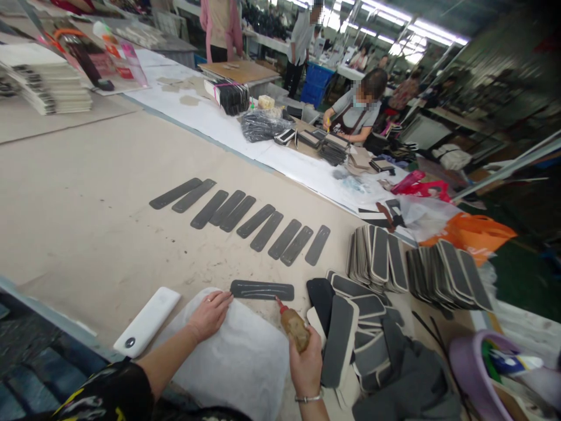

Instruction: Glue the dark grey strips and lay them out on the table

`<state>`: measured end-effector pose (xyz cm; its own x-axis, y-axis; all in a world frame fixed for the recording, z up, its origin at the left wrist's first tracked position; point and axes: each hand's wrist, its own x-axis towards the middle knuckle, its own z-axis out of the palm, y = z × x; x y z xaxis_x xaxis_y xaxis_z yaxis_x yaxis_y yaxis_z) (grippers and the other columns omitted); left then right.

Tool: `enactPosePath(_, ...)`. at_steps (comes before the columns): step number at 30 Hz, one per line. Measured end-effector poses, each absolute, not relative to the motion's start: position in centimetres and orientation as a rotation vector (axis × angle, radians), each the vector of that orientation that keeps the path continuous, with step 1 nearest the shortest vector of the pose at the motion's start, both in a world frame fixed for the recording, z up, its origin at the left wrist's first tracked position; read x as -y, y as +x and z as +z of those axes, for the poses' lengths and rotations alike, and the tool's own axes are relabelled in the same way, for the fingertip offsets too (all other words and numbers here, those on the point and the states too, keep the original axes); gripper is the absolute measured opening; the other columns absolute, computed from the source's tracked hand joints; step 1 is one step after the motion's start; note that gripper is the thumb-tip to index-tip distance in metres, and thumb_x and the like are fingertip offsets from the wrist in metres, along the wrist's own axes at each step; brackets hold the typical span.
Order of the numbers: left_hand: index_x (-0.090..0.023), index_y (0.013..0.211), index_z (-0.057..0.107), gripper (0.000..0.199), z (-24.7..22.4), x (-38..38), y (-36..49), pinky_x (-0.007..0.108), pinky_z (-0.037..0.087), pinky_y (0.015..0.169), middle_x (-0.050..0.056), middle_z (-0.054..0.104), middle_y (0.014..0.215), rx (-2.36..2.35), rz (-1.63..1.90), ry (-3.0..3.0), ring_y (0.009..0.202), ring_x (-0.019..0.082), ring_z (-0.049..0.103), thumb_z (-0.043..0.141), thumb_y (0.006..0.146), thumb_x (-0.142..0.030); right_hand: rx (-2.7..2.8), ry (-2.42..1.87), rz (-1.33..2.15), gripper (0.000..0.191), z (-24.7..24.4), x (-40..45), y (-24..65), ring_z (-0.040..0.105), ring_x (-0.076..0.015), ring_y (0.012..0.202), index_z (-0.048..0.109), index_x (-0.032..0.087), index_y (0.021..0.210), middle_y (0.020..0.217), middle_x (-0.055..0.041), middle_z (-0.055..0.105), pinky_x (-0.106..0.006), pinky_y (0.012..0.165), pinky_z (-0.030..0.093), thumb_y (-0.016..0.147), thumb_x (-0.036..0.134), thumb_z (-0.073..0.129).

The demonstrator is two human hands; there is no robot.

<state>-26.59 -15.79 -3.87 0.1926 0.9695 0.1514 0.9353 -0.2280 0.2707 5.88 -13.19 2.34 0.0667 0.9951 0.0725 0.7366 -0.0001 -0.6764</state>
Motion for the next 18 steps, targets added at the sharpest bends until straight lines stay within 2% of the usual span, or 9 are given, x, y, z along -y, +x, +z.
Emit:
enactPosePath(5,-0.017,0.121,0.062,0.037,-4.0,15.8,-26.7,0.041,0.042,0.098,0.011,0.060,0.123,-1.865,0.435,2.353,0.110,0.025,0.052,0.042,0.090,-0.020,1.542,-1.930,0.529,0.059,2.9,12.5,8.7,0.058,-0.0302,0.096,0.050,0.015,0.115,0.106,-0.0149,0.059,-0.043,0.080,0.049,0.074,0.056,0.057)
enactPosePath(18,-0.016,0.120,0.063,0.036,-4.4,15.8,-26.7,0.042,0.042,0.098,0.011,0.061,0.123,-1.879,0.414,2.380,0.110,0.025,0.052,0.043,0.090,-0.020,1.502,-1.916,0.561,0.055,2.5,10.9,8.3,0.058,-0.0284,0.097,0.051,0.016,0.113,0.106,-0.0139,0.060,-0.042,0.083,0.048,0.073,0.052,0.058)
